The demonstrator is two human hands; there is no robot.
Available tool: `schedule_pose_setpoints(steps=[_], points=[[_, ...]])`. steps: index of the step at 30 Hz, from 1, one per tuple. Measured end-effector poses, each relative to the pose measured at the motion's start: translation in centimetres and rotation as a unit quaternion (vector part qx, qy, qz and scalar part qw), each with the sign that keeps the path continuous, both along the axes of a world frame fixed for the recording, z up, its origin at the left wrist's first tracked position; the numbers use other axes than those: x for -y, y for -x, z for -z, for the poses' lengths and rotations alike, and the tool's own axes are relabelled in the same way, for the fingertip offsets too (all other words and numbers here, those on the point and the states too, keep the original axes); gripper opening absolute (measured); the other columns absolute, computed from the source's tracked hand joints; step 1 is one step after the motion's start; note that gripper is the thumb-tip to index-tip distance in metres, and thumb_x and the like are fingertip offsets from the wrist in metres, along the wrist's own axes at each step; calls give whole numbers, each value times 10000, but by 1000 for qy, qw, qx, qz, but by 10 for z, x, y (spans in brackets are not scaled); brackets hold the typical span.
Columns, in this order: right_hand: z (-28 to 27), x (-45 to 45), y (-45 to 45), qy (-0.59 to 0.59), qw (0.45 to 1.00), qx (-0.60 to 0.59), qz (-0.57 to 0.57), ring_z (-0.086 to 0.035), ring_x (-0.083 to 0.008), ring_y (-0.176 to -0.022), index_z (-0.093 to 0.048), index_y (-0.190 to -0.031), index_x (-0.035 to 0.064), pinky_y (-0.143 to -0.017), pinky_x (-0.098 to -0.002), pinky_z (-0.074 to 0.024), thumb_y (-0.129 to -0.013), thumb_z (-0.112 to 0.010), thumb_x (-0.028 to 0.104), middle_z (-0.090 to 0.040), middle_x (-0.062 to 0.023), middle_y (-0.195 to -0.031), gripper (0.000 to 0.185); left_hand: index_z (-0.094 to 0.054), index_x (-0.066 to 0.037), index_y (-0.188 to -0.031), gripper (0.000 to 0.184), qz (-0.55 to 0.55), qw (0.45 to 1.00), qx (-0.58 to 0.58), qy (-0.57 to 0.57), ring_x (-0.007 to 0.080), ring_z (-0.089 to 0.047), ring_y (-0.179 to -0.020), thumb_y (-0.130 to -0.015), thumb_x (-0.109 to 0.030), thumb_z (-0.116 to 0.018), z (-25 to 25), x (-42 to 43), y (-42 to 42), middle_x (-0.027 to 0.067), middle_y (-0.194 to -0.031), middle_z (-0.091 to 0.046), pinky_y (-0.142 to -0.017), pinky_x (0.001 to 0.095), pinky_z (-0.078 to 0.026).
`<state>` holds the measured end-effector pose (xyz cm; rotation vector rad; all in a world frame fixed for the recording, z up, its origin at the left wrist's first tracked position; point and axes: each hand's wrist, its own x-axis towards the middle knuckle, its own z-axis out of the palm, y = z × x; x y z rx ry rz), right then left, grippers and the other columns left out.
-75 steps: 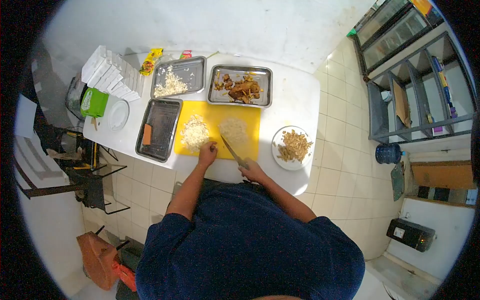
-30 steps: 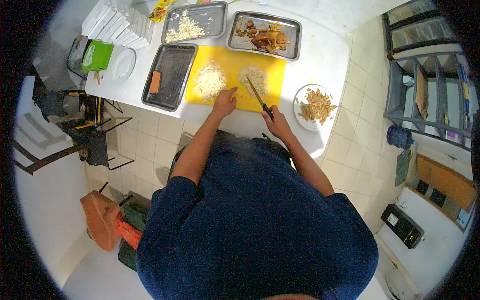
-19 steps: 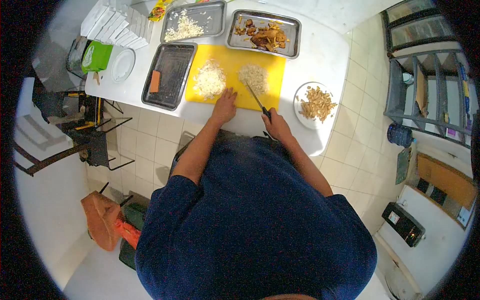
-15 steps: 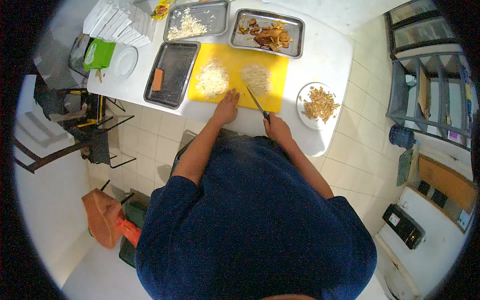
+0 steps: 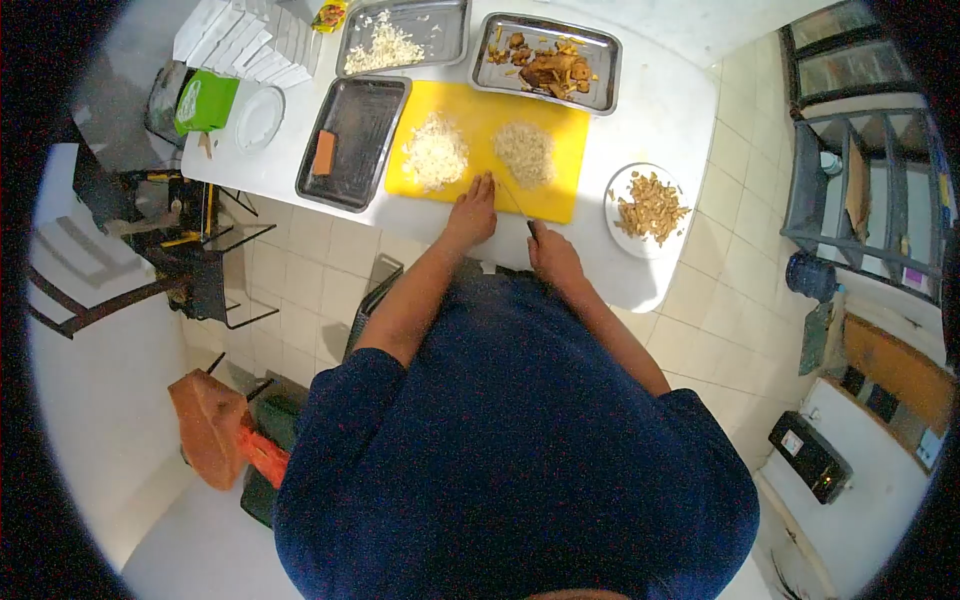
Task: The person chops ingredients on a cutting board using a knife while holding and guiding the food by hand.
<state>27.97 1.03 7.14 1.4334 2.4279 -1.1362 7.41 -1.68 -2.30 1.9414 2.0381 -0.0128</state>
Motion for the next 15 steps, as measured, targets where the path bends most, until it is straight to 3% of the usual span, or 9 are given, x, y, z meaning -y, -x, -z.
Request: schedule_pose_setpoints(steps=[7, 15], points=[[-2, -3, -6, 10, 1000, 10, 2, -597, -441, -821, -456, -1201, 74, -710, -540, -470, -911, -499, 233, -617, -260, -890, 333, -228, 13, -1439, 708, -65, 996, 8, 58, 353, -277, -1363, -852, -249, -524, -14, -1, -12, 157, -1522, -197, -1004, 520, -364], [9, -5, -6, -10, 999, -25, -19, -594, -439, -819, -467, -1206, 68, -710, -533, -471, -913, -493, 216, -610, -264, -889, 329, -182, 2, -1458, 816, -91, 992, 18, 91, 360, -239, -1379, -804, -300, -565, -20, -5, -17, 151, -1524, -200, -1051, 525, -298]])
